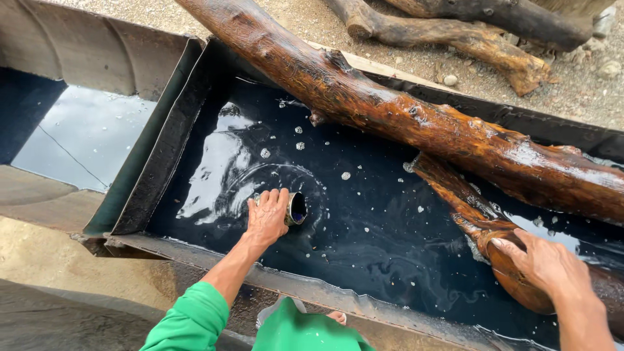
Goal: The person repeatedly scoops a dark liquid from a trough and pours it over two large logs resting in the trough. The person uses a small metal can to transfer the liquid and moves along the length of the logs to cover different sections.
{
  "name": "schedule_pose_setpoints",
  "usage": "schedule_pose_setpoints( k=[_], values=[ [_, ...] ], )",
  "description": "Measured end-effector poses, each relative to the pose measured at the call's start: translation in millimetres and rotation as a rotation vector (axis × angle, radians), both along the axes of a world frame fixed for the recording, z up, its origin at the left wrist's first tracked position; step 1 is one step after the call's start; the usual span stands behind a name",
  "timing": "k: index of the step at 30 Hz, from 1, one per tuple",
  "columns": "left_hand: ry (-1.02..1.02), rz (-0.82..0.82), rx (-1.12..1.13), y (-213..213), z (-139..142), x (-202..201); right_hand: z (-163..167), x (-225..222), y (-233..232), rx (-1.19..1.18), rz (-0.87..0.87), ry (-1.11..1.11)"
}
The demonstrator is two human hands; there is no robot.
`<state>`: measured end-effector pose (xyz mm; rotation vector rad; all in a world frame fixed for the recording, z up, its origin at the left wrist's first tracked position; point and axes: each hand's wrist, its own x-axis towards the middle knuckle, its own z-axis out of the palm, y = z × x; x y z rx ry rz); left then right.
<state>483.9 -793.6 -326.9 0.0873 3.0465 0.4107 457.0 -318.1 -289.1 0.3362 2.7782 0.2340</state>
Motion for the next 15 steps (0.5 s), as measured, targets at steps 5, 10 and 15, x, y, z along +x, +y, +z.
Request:
schedule_pose_setpoints(
  k=[5,10,15],
  values=[
    [0.043,-0.025,-0.091,17.5,-2.3,2.4,-1.0,4.5,4.7,0.190,0.060,-0.094],
    [-0.021,-0.064,-0.074,33.6,2.5,1.3,-10.2,8.3,12.6,-0.061,0.062,0.063],
    [-0.008,-0.121,-0.024,46.7,-1.2,1.6,-19.1,18.1,18.0,-0.077,0.214,0.313]
  ],
)
